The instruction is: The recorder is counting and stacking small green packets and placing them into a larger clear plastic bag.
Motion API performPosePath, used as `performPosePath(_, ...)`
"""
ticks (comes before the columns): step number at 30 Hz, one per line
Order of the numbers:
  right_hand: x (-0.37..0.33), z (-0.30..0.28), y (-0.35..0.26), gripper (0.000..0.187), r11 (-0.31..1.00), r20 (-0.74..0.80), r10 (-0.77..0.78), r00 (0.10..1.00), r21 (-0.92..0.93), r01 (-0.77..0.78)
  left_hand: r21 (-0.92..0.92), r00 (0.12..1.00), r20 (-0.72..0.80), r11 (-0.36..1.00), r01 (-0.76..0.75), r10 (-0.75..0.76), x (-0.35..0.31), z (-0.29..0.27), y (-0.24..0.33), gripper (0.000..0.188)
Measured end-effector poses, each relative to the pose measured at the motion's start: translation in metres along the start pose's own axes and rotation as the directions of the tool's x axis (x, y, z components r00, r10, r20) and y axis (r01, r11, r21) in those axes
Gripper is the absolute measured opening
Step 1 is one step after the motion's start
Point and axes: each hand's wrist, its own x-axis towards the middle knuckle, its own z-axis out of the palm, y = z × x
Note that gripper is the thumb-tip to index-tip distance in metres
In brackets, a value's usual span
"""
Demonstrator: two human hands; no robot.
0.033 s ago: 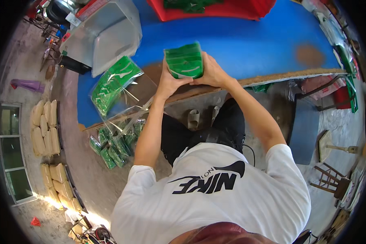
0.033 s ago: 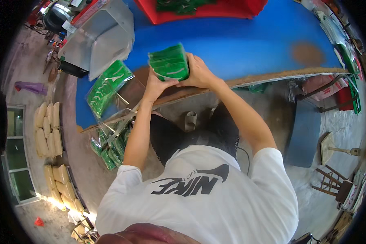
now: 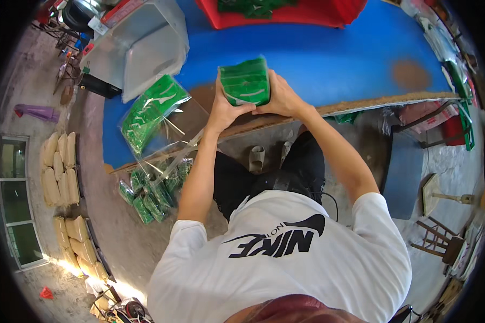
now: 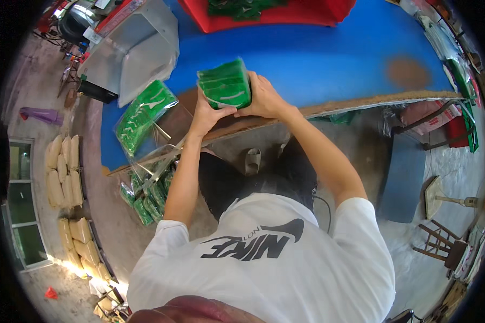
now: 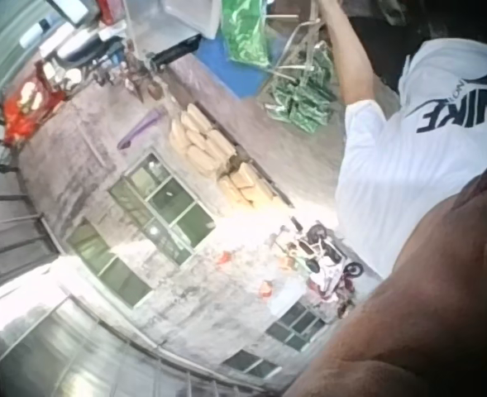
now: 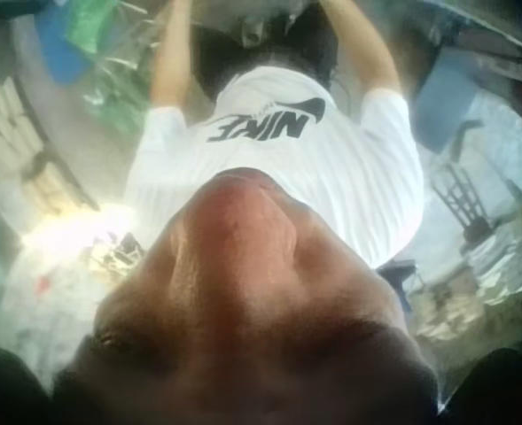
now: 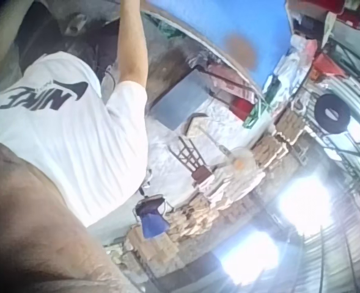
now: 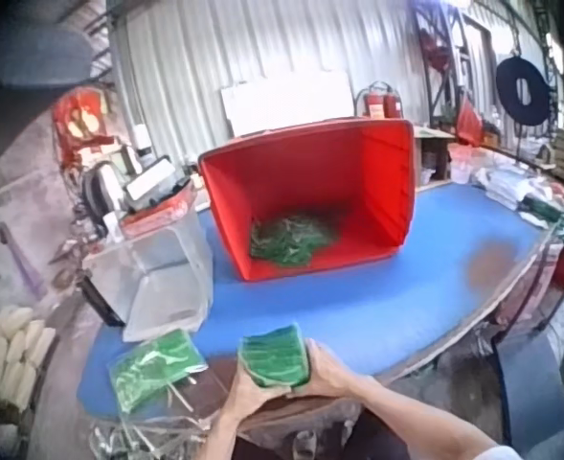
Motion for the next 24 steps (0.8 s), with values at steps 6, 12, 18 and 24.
performPosePath(6,-0.002,0.005,0.000,0.104,0.995,0.079,0.093,0.993,-0.041,-0.090,0.248,0.993,0.116,0.968,-0.032,0.003,0.004,-0.018,-0.022,0.096)
performPosePath(12,-0.006,0.003,-0.007,0.124,0.993,0.012,0.090,0.996,0.071,-0.091,0.094,0.988,0.155,0.996,-0.004,-0.010,0.005,-0.007,-0.003,0.094)
performPosePath(18,-0.006,0.006,-0.006,0.136,1.000,-0.047,-0.014,0.999,0.014,0.015,0.075,0.980,0.190,0.997,0.036,-0.050,0.007,-0.012,-0.011,0.086)
performPosePath(24,-0.007,-0.001,-0.023,0.133,0.996,0.041,0.088,0.995,-0.006,-0.088,-0.051,0.965,0.209,0.983,0.174,-0.160,0.000,-0.015,0.000,0.063)
